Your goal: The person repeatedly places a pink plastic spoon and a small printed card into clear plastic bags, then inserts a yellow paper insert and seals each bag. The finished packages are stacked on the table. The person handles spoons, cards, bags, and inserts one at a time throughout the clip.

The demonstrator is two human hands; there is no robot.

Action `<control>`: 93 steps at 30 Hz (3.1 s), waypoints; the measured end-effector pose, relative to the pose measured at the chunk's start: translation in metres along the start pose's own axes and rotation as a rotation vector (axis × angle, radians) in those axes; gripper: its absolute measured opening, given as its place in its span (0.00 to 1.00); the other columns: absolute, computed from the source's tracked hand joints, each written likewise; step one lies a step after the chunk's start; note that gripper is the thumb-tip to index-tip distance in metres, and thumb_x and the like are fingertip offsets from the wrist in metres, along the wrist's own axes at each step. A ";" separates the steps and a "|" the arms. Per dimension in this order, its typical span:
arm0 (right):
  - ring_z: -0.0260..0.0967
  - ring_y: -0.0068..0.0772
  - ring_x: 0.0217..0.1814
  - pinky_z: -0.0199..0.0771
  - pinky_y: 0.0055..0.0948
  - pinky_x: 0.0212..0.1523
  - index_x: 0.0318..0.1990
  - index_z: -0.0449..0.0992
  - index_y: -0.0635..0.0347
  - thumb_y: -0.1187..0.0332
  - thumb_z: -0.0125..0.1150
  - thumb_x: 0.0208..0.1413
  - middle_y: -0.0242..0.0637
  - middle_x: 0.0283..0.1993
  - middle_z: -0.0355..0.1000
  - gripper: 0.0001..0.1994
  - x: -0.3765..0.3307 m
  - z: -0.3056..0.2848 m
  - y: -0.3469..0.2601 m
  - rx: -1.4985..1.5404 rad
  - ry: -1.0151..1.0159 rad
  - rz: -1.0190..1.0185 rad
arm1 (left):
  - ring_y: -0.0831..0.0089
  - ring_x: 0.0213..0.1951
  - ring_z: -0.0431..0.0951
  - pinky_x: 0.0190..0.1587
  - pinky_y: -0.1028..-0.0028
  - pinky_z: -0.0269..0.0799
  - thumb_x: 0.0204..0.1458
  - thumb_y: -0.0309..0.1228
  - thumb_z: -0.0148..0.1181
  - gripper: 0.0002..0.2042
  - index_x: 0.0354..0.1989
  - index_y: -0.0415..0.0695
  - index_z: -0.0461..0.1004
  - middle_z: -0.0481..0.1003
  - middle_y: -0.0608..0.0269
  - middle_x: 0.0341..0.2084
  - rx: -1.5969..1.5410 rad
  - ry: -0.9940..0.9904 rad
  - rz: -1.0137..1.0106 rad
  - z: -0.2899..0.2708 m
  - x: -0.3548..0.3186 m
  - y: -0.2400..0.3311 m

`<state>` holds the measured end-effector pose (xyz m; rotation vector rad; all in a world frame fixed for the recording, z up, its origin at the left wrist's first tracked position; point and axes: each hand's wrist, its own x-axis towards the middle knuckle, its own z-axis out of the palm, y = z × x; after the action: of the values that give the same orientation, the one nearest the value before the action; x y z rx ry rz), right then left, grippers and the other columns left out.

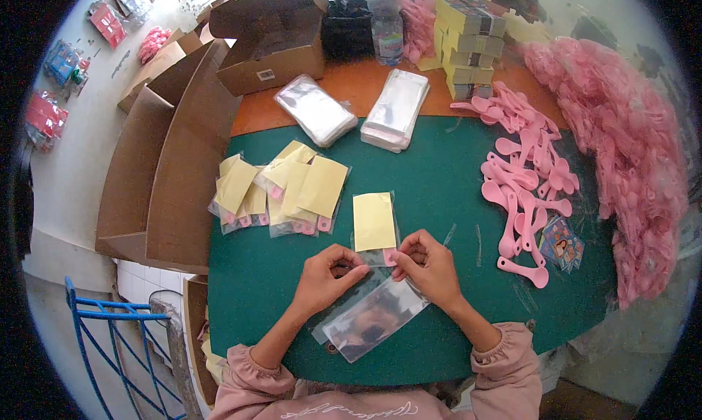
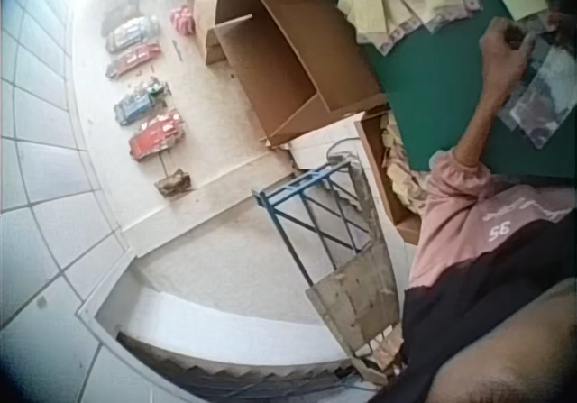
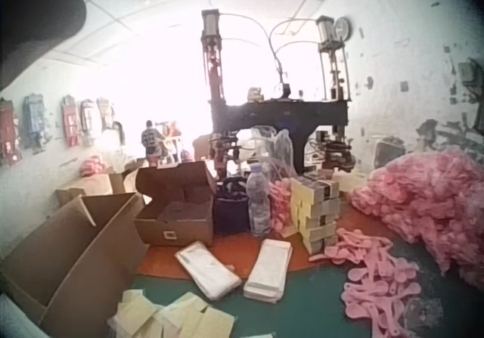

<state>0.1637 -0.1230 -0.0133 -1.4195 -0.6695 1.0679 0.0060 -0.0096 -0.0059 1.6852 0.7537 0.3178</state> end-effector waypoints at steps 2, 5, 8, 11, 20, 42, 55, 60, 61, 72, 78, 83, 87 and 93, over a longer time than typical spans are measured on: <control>0.70 0.22 0.24 0.73 0.20 0.22 0.31 0.61 0.65 0.76 0.54 0.51 0.36 0.26 0.67 0.07 0.001 0.002 0.002 -0.015 0.053 -0.043 | 0.82 0.30 0.72 0.31 0.81 0.71 0.45 0.27 0.61 0.08 0.30 0.36 0.70 0.72 0.65 0.27 -0.058 0.005 -0.057 0.001 0.000 -0.001; 0.69 0.22 0.23 0.72 0.19 0.22 0.30 0.61 0.64 0.76 0.54 0.51 0.35 0.24 0.66 0.07 0.002 0.007 0.000 -0.011 0.073 -0.063 | 0.83 0.29 0.71 0.32 0.82 0.70 0.46 0.26 0.60 0.08 0.31 0.37 0.68 0.71 0.66 0.26 -0.100 0.056 -0.051 0.003 0.002 -0.004; 0.69 0.21 0.23 0.72 0.19 0.22 0.30 0.61 0.64 0.76 0.54 0.51 0.34 0.24 0.66 0.07 0.003 0.006 0.002 -0.015 0.064 -0.052 | 0.83 0.28 0.71 0.31 0.82 0.69 0.47 0.25 0.59 0.08 0.32 0.38 0.66 0.69 0.68 0.25 -0.181 0.099 -0.010 0.005 0.002 -0.009; 0.69 0.21 0.23 0.72 0.19 0.22 0.33 0.62 0.65 0.77 0.53 0.51 0.35 0.24 0.67 0.06 0.002 0.006 0.004 -0.023 0.048 -0.050 | 0.84 0.28 0.70 0.30 0.83 0.68 0.48 0.24 0.56 0.06 0.32 0.40 0.65 0.68 0.69 0.24 -0.139 0.049 -0.024 0.004 0.000 -0.008; 0.70 0.25 0.27 0.72 0.20 0.22 0.51 0.63 0.66 0.76 0.51 0.52 0.40 0.29 0.69 0.17 -0.003 0.008 -0.006 -0.086 0.014 -0.050 | 0.84 0.26 0.69 0.24 0.83 0.63 0.44 0.25 0.59 0.20 0.49 0.45 0.66 0.73 0.65 0.32 0.009 0.093 0.102 0.002 -0.003 -0.002; 0.62 0.46 0.40 0.63 0.36 0.41 0.36 0.68 0.65 0.79 0.54 0.42 0.45 0.35 0.62 0.10 -0.071 -0.111 -0.020 -1.358 0.290 -0.267 | 0.60 0.30 0.70 0.35 0.66 0.67 0.41 0.24 0.56 0.14 0.40 0.39 0.69 0.67 0.55 0.28 0.380 0.067 0.402 0.011 -0.002 -0.014; 0.67 0.23 0.28 0.67 0.22 0.31 0.40 0.70 0.64 0.74 0.54 0.50 0.37 0.30 0.70 0.09 -0.006 -0.005 -0.078 -0.886 0.496 -0.770 | 0.84 0.26 0.71 0.27 0.83 0.65 0.50 0.33 0.56 0.09 0.30 0.39 0.73 0.75 0.65 0.26 -0.356 -0.282 -0.016 -0.015 0.009 -0.008; 0.66 0.17 0.29 0.67 0.17 0.30 0.39 0.70 0.65 0.75 0.54 0.52 0.32 0.30 0.69 0.08 -0.006 0.011 -0.062 -0.453 0.389 -0.628 | 0.83 0.27 0.71 0.29 0.84 0.65 0.49 0.31 0.57 0.08 0.31 0.38 0.73 0.75 0.65 0.25 -0.445 -0.267 -0.070 -0.015 0.007 -0.002; 0.66 0.16 0.30 0.67 0.16 0.30 0.39 0.70 0.66 0.75 0.54 0.52 0.31 0.30 0.69 0.08 -0.005 0.012 -0.060 -0.405 0.322 -0.616 | 0.84 0.27 0.71 0.29 0.84 0.65 0.49 0.30 0.57 0.07 0.30 0.38 0.74 0.75 0.66 0.24 -0.453 -0.251 -0.094 -0.017 0.006 0.001; 0.67 0.17 0.28 0.68 0.16 0.28 0.37 0.65 0.66 0.76 0.55 0.50 0.33 0.28 0.70 0.08 -0.004 0.020 -0.048 -0.397 0.119 -0.393 | 0.80 0.33 0.72 0.40 0.81 0.67 0.52 0.35 0.53 0.16 0.43 0.35 0.70 0.75 0.65 0.30 -0.439 -0.361 0.063 -0.009 0.008 -0.003; 0.65 0.17 0.25 0.66 0.16 0.26 0.34 0.65 0.65 0.74 0.55 0.51 0.37 0.28 0.71 0.06 -0.002 0.014 -0.047 -0.235 0.121 -0.389 | 0.80 0.34 0.73 0.37 0.80 0.69 0.57 0.39 0.45 0.18 0.46 0.35 0.69 0.74 0.61 0.35 -0.463 -0.556 0.039 -0.021 0.007 -0.005; 0.65 0.24 0.35 0.67 0.25 0.35 0.36 0.71 0.65 0.56 0.45 0.58 0.41 0.41 0.69 0.18 -0.012 0.015 -0.050 -0.357 -0.020 -0.500 | 0.74 0.37 0.74 0.37 0.77 0.72 0.58 0.38 0.42 0.19 0.46 0.33 0.68 0.74 0.56 0.35 -0.568 -0.584 -0.028 -0.018 0.002 0.007; 0.58 0.37 0.49 0.59 0.36 0.47 0.43 0.74 0.60 0.44 0.31 0.58 0.40 0.57 0.56 0.30 -0.024 0.014 -0.049 -0.591 -0.211 -0.646 | 0.71 0.40 0.74 0.40 0.77 0.71 0.59 0.36 0.40 0.18 0.48 0.33 0.67 0.74 0.54 0.36 -0.622 -0.576 0.043 -0.017 0.001 0.010; 0.64 0.37 0.47 0.65 0.28 0.45 0.52 0.63 0.62 0.63 0.46 0.55 0.42 0.52 0.59 0.19 -0.047 -0.109 -0.072 -0.884 0.400 -0.220 | 0.69 0.43 0.73 0.44 0.76 0.69 0.59 0.36 0.39 0.18 0.48 0.33 0.66 0.73 0.51 0.38 -0.577 -0.492 0.032 -0.027 -0.001 0.012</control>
<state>0.2538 -0.2018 0.0568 -2.1648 -1.0282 0.2640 -0.0070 0.0092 0.0125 1.1549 0.2309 0.1136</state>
